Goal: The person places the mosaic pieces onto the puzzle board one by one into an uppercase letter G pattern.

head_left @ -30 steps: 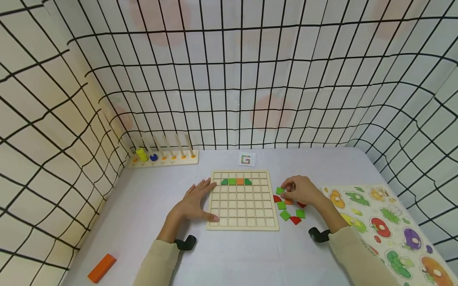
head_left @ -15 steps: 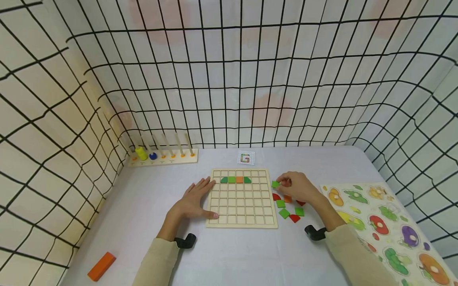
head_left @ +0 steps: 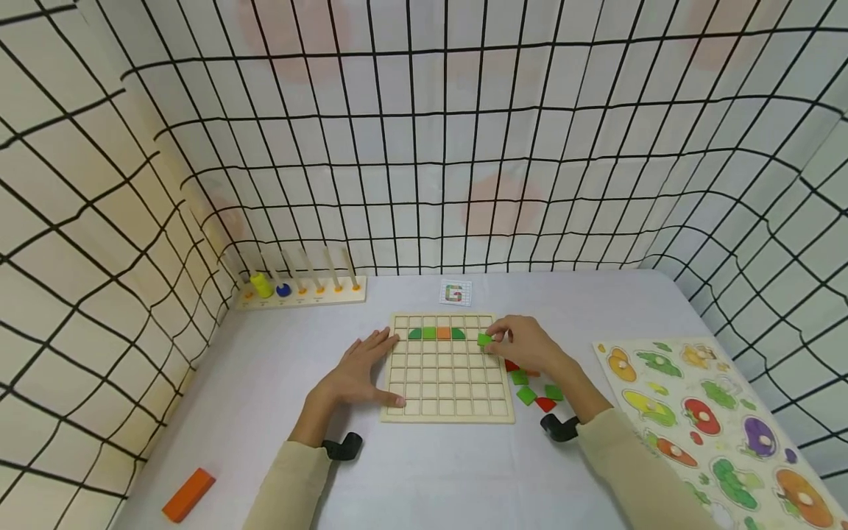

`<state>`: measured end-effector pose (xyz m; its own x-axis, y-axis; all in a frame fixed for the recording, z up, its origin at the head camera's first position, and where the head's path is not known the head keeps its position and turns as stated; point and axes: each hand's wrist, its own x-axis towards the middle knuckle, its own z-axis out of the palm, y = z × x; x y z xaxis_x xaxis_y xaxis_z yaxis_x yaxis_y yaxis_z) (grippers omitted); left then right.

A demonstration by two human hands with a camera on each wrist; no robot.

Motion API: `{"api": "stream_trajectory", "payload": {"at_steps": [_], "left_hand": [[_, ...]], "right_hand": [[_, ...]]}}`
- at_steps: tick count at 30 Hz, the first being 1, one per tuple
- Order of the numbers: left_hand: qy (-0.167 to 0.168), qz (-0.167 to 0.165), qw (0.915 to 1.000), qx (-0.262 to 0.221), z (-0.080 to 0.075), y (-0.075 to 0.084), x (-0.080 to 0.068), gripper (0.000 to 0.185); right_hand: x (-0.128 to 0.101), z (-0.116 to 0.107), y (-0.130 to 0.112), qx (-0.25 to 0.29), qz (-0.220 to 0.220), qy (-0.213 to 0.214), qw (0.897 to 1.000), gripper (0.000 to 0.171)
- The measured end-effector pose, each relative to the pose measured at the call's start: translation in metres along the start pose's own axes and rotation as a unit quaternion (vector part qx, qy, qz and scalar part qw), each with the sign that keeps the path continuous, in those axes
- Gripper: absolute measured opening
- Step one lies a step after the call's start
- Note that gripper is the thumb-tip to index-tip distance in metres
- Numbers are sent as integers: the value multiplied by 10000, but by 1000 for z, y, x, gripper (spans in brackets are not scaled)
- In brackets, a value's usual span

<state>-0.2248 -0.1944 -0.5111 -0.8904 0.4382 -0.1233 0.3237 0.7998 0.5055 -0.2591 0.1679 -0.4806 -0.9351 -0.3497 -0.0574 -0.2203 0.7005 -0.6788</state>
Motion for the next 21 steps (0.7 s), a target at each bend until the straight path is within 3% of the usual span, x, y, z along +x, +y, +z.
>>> {"api": "stream_trajectory", "payload": {"at_steps": [9,21], "left_hand": [[12,-7,10000,8,4,-3,3,127],[78,72,9999,-82,2,-1,1,126]], "right_hand": [[13,25,-16,201,-526,-144,9983,25],[34,50,-45,178,-839,-214,9961,26]]}}
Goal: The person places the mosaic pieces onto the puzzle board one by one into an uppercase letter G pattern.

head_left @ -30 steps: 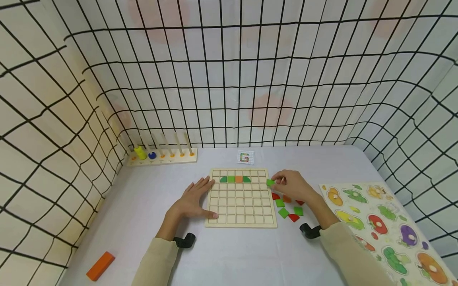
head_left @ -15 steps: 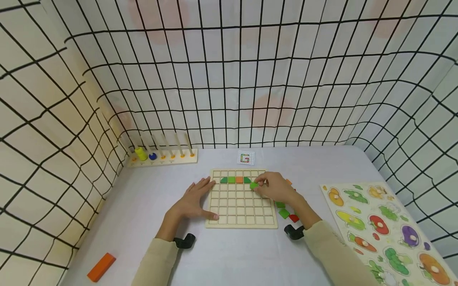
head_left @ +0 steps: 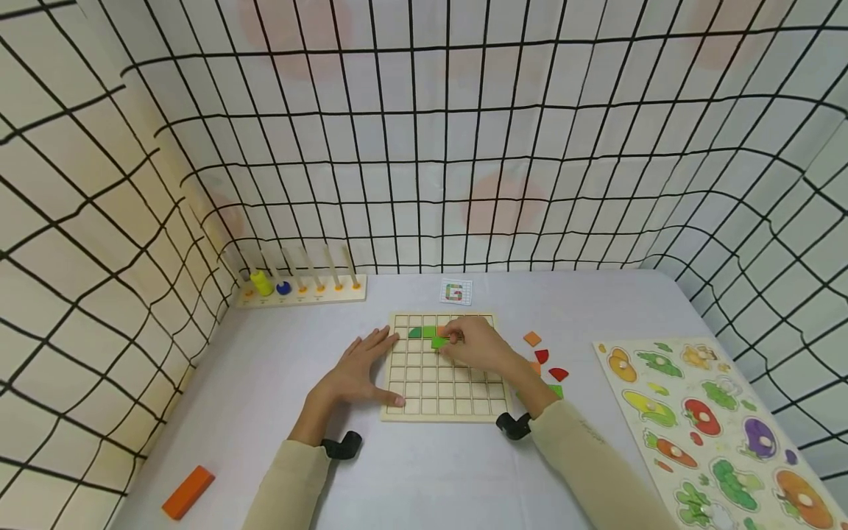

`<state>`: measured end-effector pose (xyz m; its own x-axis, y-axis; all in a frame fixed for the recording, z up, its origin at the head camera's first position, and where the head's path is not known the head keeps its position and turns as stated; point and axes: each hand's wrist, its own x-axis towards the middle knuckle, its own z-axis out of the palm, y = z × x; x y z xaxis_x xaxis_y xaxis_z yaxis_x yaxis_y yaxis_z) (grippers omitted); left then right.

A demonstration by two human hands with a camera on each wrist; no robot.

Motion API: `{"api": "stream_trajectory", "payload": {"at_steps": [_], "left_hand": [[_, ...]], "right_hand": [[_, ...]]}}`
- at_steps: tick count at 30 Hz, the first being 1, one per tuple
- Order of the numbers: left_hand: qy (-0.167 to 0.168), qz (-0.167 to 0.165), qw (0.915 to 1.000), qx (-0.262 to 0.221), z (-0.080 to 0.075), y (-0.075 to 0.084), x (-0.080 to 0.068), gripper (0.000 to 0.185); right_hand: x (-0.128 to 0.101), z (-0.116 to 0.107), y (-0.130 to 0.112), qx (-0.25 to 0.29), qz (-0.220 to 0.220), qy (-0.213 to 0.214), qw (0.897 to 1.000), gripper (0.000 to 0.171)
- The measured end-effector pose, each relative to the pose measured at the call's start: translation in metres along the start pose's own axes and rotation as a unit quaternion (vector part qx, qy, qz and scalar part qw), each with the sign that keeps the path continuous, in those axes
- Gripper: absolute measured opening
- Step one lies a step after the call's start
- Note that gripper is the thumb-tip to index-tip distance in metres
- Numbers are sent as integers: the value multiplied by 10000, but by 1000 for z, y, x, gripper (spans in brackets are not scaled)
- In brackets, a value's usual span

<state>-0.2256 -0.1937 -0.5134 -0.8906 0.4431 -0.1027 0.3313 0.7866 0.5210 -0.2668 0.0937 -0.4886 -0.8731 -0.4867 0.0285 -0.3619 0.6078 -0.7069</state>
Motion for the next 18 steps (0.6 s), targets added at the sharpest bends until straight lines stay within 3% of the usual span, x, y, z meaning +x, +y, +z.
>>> {"api": "stream_trajectory", "payload": {"at_steps": [18], "left_hand": [[50,52,10000,10,0,1,0,125]], "right_hand": [[26,27,-15,-85,265,-114,9995,25]]}}
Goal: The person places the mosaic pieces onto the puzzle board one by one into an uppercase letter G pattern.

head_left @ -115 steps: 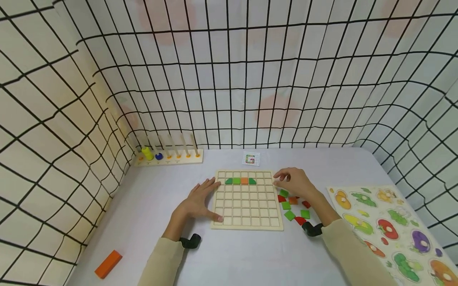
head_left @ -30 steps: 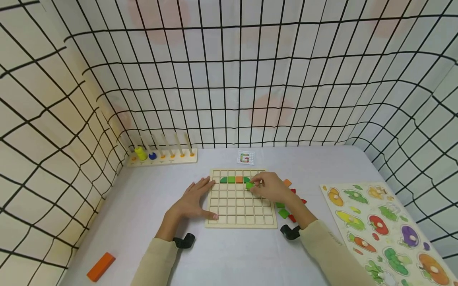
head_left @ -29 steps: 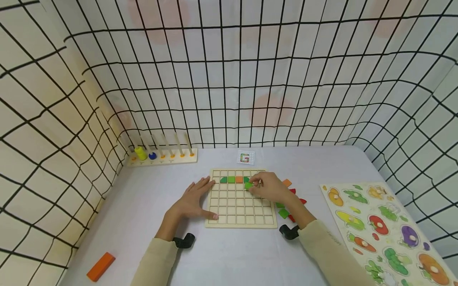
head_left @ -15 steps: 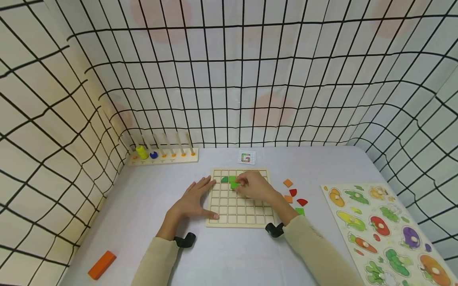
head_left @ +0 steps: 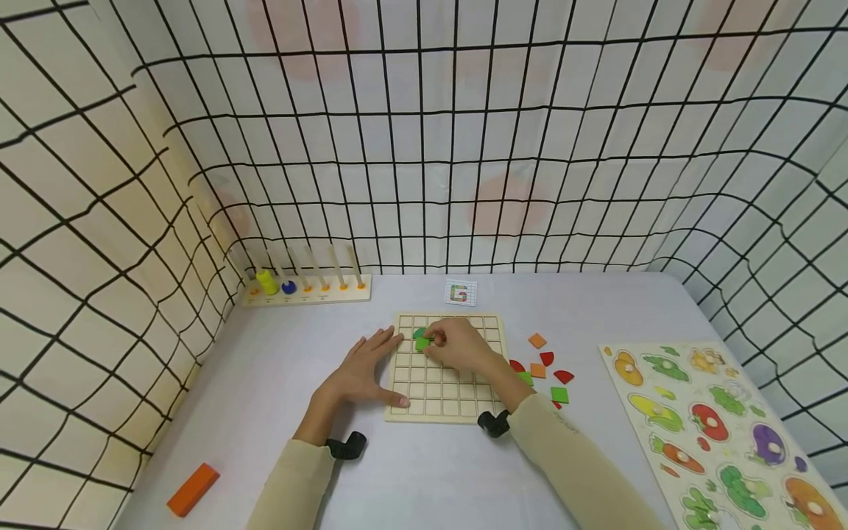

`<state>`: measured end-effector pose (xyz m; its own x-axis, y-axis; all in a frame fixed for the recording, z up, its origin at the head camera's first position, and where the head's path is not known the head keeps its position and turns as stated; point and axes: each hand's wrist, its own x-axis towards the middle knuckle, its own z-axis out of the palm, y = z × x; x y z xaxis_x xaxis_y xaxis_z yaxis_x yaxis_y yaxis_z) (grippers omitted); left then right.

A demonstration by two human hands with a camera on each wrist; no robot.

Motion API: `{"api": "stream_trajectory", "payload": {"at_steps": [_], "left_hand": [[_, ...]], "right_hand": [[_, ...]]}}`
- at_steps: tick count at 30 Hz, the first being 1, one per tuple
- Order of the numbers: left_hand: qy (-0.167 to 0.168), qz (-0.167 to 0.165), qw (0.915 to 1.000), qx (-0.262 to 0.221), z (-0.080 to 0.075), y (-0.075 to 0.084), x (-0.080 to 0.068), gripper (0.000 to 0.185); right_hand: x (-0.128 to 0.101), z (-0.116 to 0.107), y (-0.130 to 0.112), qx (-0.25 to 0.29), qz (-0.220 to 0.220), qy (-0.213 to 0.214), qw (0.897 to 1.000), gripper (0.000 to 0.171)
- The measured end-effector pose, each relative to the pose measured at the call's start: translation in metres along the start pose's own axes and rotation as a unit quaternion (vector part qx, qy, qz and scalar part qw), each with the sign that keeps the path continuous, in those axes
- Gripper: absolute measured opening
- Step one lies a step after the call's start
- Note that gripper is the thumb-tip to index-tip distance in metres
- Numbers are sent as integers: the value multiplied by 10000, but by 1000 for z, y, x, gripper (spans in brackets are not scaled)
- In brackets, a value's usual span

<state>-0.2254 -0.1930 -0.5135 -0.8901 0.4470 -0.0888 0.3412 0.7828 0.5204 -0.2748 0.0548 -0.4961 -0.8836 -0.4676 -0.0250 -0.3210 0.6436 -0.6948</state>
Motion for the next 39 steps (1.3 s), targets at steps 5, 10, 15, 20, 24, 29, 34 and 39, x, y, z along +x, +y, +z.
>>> {"api": "stream_trajectory", "payload": {"at_steps": [5,10,15,20,24,29,34,39], "left_hand": [[-32,-10,10000,-14,1,0,-1,125],[-36,-33,10000,-63,0,1,-2,125],[-49,-55,9999,-81,-1,3,-2,125],[-33,-36,10000,-42,-1,3,-1,125],[-59,-70,10000,-17,-1,3,0,126],[-60,-99,9999,12,-1,3,0,126],[-69,-107,9999,3,-1,3,-1,126],[-52,-135,9999,-12,0,1,0,126]], "right_hand": [[2,4,-3,18,111,-67,9999,26],[3,8,-4,-15,166,-17,9999,27],[3,8,-4,91,186,37,9998,27],[2,8,-1,217,188,90,9995,25],[1,8,2,246,93,153,9995,24],[-1,7,2,225,18,172,9996,22],[-5,2,-2,307,40,205,9993,22],[-11,-4,1,334,20,306,9990,19]]}}
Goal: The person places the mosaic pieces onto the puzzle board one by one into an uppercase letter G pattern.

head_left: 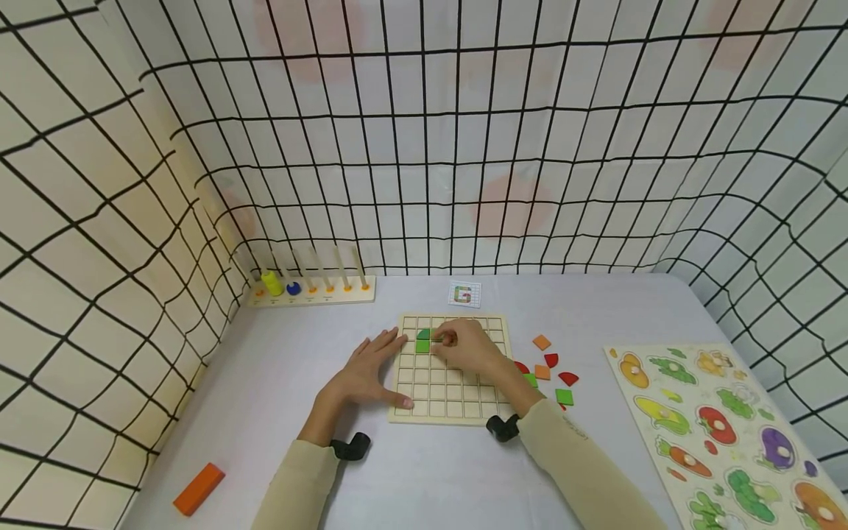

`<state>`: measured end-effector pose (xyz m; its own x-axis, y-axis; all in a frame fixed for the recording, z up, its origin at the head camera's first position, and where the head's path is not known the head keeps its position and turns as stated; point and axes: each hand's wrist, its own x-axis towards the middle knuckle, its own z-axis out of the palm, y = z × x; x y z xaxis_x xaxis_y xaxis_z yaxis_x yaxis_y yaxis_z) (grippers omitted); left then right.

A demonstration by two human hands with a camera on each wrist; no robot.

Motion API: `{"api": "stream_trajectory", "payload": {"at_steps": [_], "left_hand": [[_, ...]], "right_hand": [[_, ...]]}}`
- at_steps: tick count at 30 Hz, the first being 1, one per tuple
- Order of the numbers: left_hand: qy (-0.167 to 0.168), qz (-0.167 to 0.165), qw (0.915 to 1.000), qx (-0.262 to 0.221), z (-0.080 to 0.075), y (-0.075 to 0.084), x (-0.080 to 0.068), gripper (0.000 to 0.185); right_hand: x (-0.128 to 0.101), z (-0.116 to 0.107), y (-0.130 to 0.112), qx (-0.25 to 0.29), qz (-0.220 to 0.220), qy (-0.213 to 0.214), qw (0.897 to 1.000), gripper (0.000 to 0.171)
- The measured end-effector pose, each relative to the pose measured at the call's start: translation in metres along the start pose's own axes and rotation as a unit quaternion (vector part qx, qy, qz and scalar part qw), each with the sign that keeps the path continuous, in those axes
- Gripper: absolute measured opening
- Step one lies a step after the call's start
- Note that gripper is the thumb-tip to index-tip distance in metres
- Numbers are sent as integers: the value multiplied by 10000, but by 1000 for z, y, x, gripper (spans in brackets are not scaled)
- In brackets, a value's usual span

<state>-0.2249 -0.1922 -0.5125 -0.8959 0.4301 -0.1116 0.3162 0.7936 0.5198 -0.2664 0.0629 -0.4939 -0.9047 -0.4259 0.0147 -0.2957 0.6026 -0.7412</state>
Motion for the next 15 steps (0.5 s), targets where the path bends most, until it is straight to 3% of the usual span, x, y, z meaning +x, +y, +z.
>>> {"api": "stream_trajectory", "payload": {"at_steps": [15], "left_hand": [[26,36,10000,-15,0,2,-1,127]], "right_hand": [[-31,-43,43,-19,97,352,9993,24]]}}
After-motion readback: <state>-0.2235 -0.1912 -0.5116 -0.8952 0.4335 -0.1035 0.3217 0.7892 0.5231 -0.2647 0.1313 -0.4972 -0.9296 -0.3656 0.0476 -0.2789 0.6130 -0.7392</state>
